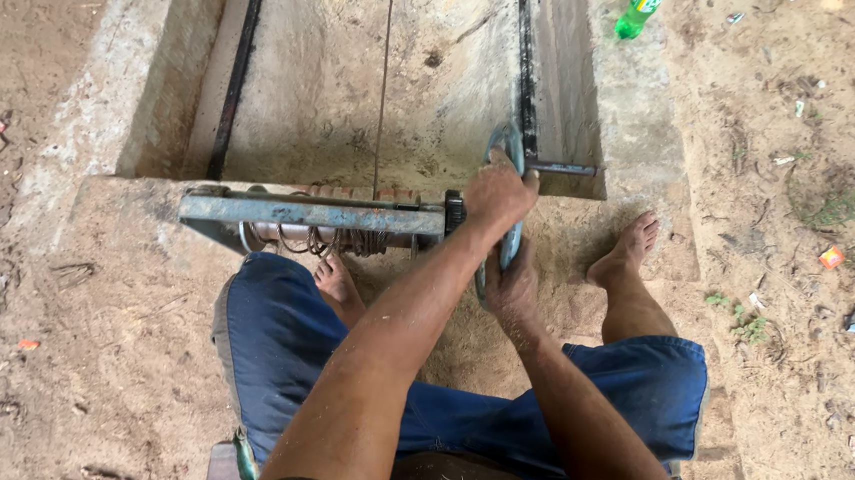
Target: The person sits on the ground and operates a manual reciprocating saw by turning a hand wheel to move the blade back and forth through a log. The person maintains a steady rhythm while cutting the wood.
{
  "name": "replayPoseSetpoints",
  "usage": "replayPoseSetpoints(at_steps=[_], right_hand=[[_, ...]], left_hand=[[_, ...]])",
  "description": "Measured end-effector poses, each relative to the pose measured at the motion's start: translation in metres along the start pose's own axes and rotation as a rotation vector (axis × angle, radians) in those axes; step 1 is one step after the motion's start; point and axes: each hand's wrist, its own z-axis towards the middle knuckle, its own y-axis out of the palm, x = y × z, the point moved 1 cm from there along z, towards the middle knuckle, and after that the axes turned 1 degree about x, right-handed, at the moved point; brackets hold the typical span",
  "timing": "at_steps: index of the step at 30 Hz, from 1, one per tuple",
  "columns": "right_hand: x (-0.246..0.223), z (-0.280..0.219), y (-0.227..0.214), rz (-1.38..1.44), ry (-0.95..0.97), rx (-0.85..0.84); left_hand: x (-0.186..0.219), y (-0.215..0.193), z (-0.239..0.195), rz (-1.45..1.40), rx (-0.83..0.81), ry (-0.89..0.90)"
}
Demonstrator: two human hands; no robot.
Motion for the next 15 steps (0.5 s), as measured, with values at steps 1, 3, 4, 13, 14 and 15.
replayPoseSetpoints(at_steps=[1,3,4,13,14,15], right_hand=[[-0.001,-0.004,-0.002,0.005,-0.074,0.041],[-0.008,-0.007,0.002,0.014,-0.220,0.119],[-0.011,-0.009,0.002,0.010,-0.216,0.128],[0.003,-0.029,0.006,-0.021,0.160,-0.029],[0.012,-0.036,0.005,0.022,0.048,0.031],[0.020,-0.038,0.010,0.079,-0.079,0.068]], left_hand=[[0.002,-0.002,0.006,0.049,-0.160,-0.052],[0.004,-0.004,0.019,0.153,-0.163,-0.052],[0.002,-0.002,0.026,0.205,-0.165,-0.053],[-0.031,0.065,0.074,-0.004,0.079,0.157],[-0.024,0.073,0.065,-0.022,0.053,0.157],[-0.025,0.071,0.056,-0.042,0.047,0.139]])
